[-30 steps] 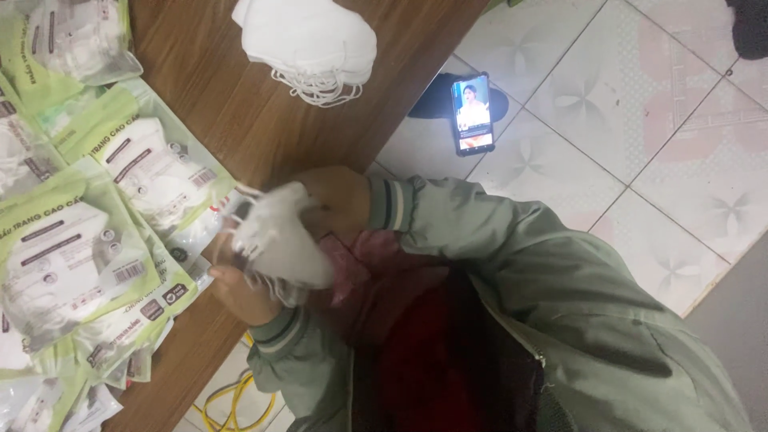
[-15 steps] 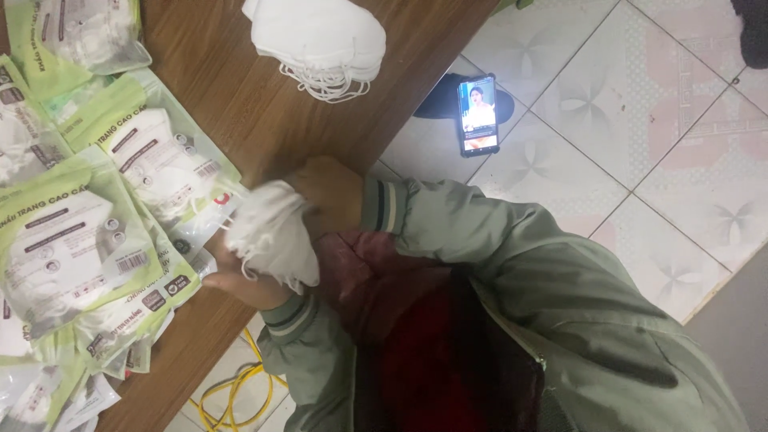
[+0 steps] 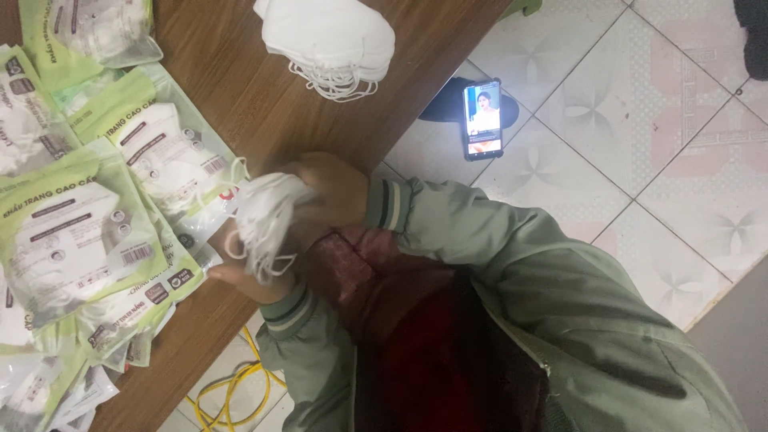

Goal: Picking up, straightening, and stacking individual face masks on a work table.

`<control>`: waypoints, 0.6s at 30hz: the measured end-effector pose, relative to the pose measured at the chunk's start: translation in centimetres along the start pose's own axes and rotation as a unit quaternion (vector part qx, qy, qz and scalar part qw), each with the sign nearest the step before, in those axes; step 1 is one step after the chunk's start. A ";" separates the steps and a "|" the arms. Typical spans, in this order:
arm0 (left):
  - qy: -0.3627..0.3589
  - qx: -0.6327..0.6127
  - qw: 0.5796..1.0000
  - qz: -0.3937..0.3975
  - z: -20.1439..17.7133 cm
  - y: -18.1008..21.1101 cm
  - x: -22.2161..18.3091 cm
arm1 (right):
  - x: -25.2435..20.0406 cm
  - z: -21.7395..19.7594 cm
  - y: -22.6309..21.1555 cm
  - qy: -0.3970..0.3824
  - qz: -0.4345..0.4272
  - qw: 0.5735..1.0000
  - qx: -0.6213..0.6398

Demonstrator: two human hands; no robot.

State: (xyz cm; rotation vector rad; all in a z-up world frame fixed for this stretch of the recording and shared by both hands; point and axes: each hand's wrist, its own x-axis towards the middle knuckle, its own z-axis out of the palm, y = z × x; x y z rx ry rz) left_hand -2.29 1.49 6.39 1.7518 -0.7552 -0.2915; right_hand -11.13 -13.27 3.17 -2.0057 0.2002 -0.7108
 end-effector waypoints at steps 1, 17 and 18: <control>-0.003 -0.001 1.000 0.000 0.2 0.0 0.0 | 0.1 -0.7 -1.1 -0.004 0.000 1.000 0.021; -0.043 -0.018 0.999 -0.004 2.4 -1.1 0.2 | -1.4 1.5 3.7 -0.009 0.023 1.000 -0.001; -0.043 -0.019 0.999 -0.003 2.1 -1.3 0.2 | -0.7 0.6 2.6 -0.009 0.022 1.000 -0.002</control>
